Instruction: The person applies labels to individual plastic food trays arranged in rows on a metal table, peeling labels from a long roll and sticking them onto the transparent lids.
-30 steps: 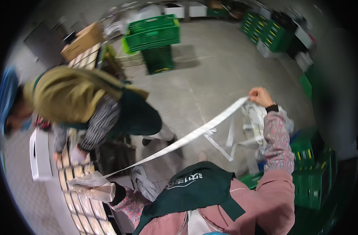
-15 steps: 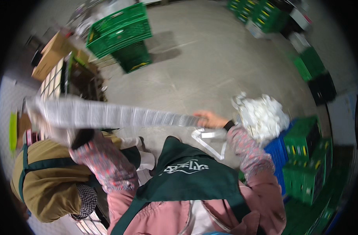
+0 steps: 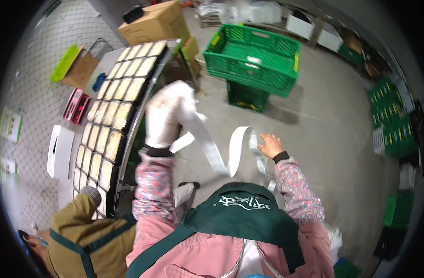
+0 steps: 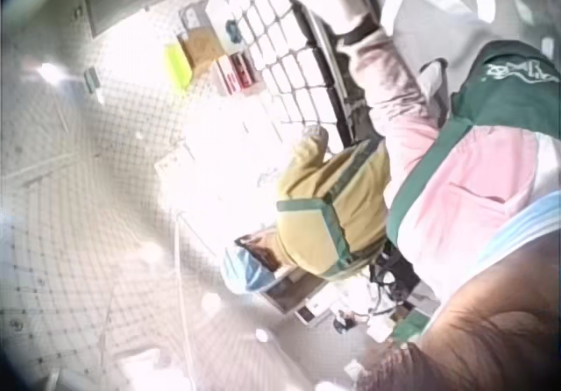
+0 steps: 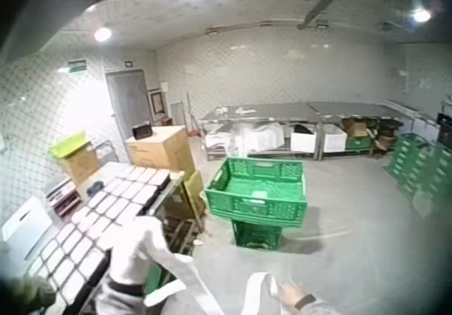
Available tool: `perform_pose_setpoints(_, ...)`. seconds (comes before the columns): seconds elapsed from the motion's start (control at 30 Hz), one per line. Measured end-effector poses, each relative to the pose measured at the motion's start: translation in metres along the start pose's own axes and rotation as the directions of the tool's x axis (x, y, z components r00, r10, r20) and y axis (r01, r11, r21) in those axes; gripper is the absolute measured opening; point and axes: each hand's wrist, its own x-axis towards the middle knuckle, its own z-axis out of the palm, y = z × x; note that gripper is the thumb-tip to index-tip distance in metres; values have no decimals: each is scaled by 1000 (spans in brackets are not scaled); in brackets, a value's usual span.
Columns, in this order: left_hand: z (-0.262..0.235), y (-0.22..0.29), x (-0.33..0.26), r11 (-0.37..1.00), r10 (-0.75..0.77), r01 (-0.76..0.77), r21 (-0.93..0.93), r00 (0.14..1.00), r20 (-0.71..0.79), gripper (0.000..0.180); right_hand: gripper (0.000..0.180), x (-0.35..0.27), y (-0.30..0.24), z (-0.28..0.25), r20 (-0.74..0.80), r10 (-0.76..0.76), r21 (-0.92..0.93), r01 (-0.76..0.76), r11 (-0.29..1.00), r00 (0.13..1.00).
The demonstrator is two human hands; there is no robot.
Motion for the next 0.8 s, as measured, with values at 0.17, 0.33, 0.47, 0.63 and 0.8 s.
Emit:
perform_pose_setpoints(0.17,19,-94,20,934,-297,233,-271,928,-227,22,40,160,-92,-93,123,-173,931,-54,360,977)
perform_pose_setpoints(0.33,29,-121,82,973,-178,95,-210,888,-425,14,26,263,-137,-110,165,-458,985,-123,119,874)
perform_pose_setpoints(0.47,4,-150,137,977,-200,135,-163,837,-510,20,10,351,-144,-78,106,-539,993,-61,100,836)
perform_pose_setpoints(0.63,-44,-167,185,976,-199,213,-49,772,-604,22,8,448,-192,-25,139,-695,989,-72,125,706)
perform_pose_setpoints(0.8,-116,-200,210,948,-311,264,-178,652,-691,15,13,641,-252,39,82,-460,980,12,198,884)
